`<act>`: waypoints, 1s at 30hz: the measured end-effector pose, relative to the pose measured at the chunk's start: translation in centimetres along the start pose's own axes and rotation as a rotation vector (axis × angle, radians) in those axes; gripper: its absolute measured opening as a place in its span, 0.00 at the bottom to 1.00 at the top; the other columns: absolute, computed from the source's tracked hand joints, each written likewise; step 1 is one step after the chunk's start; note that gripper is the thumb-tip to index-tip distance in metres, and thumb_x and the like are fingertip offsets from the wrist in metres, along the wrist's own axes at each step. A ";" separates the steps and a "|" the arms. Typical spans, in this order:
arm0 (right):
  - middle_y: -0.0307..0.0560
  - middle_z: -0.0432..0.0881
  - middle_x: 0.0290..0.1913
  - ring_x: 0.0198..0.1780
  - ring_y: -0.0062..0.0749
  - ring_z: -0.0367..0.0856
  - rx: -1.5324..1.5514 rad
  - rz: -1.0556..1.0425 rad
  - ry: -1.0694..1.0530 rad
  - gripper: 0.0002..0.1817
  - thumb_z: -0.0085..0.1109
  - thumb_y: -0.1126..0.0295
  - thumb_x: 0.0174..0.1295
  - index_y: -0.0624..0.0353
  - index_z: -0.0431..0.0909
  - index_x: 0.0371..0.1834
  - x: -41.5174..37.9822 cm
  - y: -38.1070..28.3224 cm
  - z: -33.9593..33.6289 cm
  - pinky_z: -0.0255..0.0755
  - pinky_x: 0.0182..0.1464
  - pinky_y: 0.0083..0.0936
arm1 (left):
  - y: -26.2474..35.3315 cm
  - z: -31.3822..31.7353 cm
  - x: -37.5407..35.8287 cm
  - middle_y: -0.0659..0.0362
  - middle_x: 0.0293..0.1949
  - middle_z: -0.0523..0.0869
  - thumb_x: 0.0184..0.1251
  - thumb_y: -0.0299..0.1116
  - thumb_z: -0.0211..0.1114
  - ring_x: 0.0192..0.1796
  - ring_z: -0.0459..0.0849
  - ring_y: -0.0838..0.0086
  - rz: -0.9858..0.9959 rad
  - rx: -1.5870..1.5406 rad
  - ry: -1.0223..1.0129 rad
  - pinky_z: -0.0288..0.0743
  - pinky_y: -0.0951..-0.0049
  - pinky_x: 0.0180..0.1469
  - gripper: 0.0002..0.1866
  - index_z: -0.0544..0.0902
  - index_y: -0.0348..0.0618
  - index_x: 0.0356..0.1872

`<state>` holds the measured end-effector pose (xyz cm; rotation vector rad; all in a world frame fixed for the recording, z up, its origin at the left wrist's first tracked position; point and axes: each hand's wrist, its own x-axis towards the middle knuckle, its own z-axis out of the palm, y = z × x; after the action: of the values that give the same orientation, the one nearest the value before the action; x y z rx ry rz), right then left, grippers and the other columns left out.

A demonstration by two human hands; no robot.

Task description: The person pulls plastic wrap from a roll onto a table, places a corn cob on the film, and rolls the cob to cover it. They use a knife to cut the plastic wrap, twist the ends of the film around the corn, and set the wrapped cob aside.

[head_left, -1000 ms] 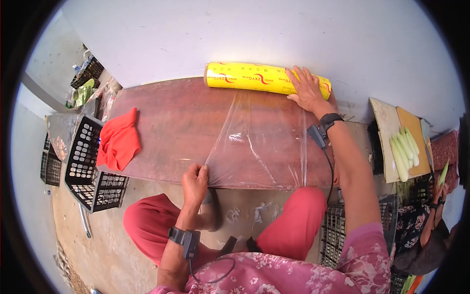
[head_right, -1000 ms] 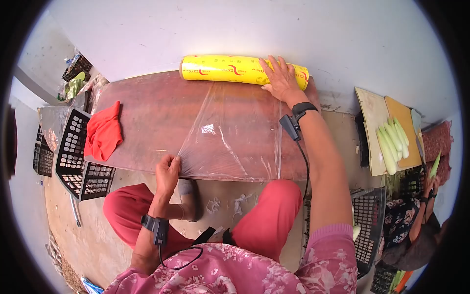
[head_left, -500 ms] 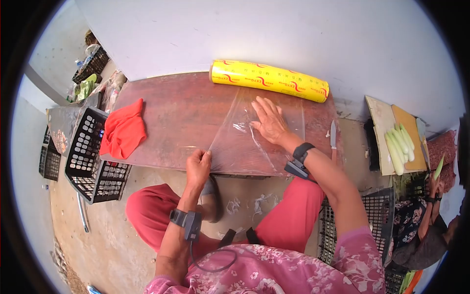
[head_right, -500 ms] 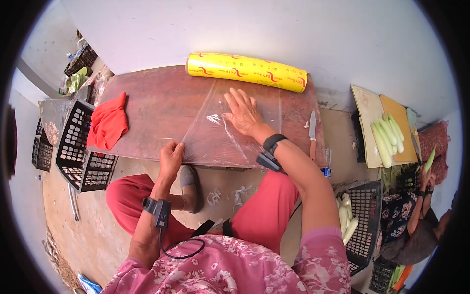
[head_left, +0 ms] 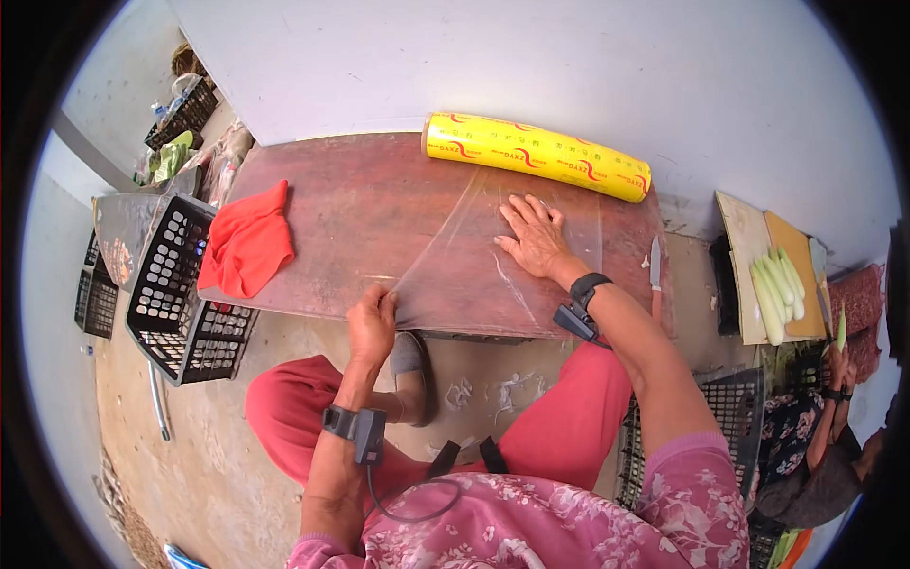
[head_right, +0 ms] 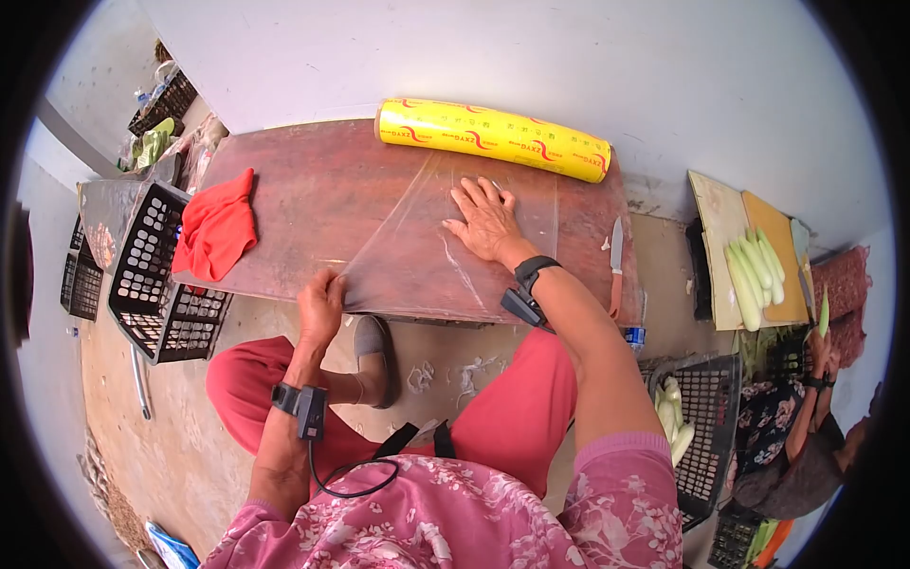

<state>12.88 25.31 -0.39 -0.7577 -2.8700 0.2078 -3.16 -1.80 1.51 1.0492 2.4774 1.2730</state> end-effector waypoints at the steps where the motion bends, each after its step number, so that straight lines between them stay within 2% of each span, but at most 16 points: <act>1: 0.49 0.58 0.73 0.74 0.48 0.50 0.000 0.002 -0.003 0.32 0.50 0.46 0.65 0.51 0.63 0.68 0.0 0.0 0.0 0.43 0.69 0.52 | -0.4 0.1 0.0 0.45 0.24 0.82 0.66 0.32 0.62 0.28 0.83 0.53 0.009 0.048 0.002 0.74 0.60 0.32 0.06 0.79 0.40 0.34; 3: 0.49 0.58 0.73 0.74 0.48 0.50 -0.006 0.001 -0.007 0.32 0.50 0.46 0.65 0.51 0.63 0.68 0.0 0.0 0.0 0.43 0.69 0.52 | -1.4 0.1 0.2 0.44 0.25 0.82 0.67 0.35 0.61 0.31 0.83 0.46 0.026 0.145 0.008 0.74 0.55 0.32 0.07 0.78 0.43 0.35; 6: 0.49 0.58 0.73 0.74 0.48 0.50 -0.009 -0.005 -0.005 0.32 0.50 0.46 0.65 0.51 0.63 0.68 0.0 0.0 -0.1 0.43 0.69 0.52 | -1.6 -0.4 0.3 0.45 0.26 0.83 0.68 0.38 0.59 0.33 0.82 0.44 0.036 0.347 -0.025 0.73 0.50 0.33 0.09 0.74 0.45 0.34; 9: 0.50 0.59 0.73 0.74 0.48 0.51 -0.019 -0.029 0.009 0.33 0.51 0.46 0.65 0.52 0.64 0.68 -0.1 0.0 -0.1 0.43 0.69 0.52 | -1.8 -0.5 0.7 0.46 0.27 0.83 0.68 0.39 0.58 0.33 0.82 0.45 0.073 0.471 -0.026 0.73 0.49 0.32 0.10 0.72 0.45 0.33; 15: 0.51 0.59 0.72 0.73 0.48 0.53 -0.010 -0.118 0.047 0.33 0.53 0.48 0.64 0.53 0.64 0.68 -0.2 0.5 0.0 0.46 0.68 0.49 | -2.7 -1.2 1.4 0.48 0.31 0.83 0.67 0.40 0.59 0.33 0.82 0.46 0.164 0.470 -0.020 0.73 0.50 0.32 0.11 0.72 0.45 0.32; 25: 0.53 0.61 0.71 0.71 0.47 0.57 -0.008 -0.161 0.135 0.30 0.54 0.52 0.64 0.54 0.66 0.66 -1.1 1.4 -0.8 0.50 0.67 0.45 | -2.1 -1.1 1.2 0.49 0.30 0.83 0.65 0.41 0.62 0.32 0.82 0.48 0.199 0.483 0.014 0.73 0.52 0.31 0.13 0.72 0.43 0.30; 28: 0.52 0.62 0.70 0.71 0.47 0.57 -0.096 -0.042 -0.057 0.29 0.53 0.51 0.65 0.55 0.67 0.64 -1.7 2.1 -2.3 0.52 0.66 0.46 | -1.8 -1.0 1.4 0.49 0.30 0.83 0.64 0.40 0.62 0.32 0.82 0.49 0.220 0.448 0.011 0.73 0.53 0.32 0.13 0.73 0.43 0.30; 30: 0.52 0.61 0.70 0.72 0.49 0.55 -0.090 0.003 -0.065 0.28 0.53 0.51 0.65 0.56 0.66 0.64 -1.9 2.2 -2.4 0.53 0.65 0.50 | -2.0 -0.8 1.3 0.49 0.30 0.83 0.64 0.39 0.63 0.33 0.82 0.49 0.215 0.434 0.001 0.73 0.53 0.33 0.12 0.73 0.43 0.30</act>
<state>16.05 26.49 1.33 -0.7853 -2.9577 0.1057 -5.43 -2.25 0.68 1.4413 2.7734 0.7894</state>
